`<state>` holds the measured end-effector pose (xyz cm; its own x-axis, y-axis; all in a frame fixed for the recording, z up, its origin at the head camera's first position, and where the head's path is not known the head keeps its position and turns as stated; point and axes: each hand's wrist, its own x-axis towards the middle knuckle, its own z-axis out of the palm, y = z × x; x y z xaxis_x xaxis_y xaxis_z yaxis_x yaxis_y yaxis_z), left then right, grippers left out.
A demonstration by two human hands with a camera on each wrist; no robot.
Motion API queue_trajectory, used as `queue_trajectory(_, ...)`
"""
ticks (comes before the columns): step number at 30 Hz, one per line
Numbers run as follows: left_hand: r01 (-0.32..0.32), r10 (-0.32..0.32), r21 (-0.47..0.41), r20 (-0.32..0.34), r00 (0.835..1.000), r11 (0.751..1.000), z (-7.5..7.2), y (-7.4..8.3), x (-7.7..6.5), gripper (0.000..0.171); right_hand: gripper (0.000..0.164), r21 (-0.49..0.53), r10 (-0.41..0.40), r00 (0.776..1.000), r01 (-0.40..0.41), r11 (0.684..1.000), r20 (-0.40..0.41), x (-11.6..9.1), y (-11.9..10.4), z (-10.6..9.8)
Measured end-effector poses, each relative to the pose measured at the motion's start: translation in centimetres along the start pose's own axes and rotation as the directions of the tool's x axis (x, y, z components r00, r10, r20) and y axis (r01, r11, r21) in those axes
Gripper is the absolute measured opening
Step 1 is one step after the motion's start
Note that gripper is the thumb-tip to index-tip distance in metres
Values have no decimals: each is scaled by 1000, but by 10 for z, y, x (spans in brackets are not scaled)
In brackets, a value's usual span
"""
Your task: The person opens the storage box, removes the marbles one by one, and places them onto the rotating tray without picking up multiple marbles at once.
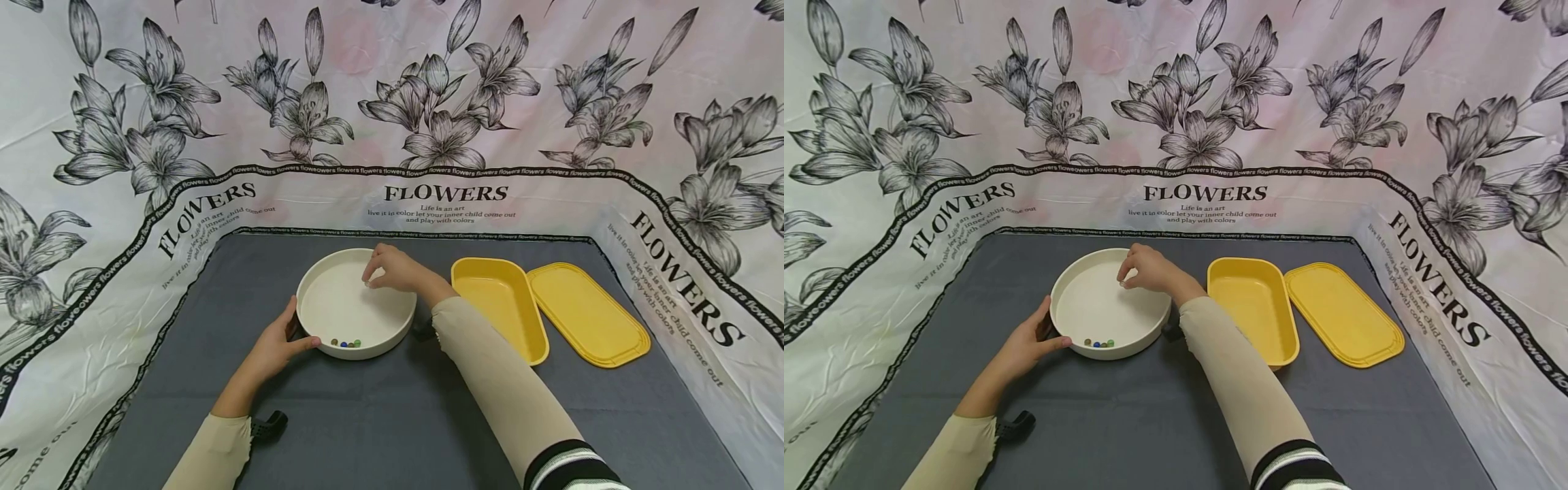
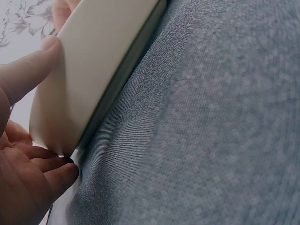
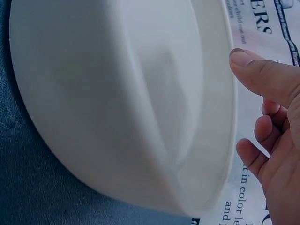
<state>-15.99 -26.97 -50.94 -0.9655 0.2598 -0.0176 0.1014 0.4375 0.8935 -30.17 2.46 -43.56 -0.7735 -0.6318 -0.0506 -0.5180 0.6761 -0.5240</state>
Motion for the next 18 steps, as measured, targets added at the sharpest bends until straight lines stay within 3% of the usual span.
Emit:
queue_trajectory(13, -2, 2, -19, 0, 1000, 1000, -1, -1, 0, 118, 15, -111, -55, 996, 63, 992, 77, 16, -9, 15)
queue_trajectory(18, -9, 9, -11, -4, 1000, 1000, -1, 0, 0, 119, 13, -229, -81, 994, 96, 969, 76, 19, -10, 23)
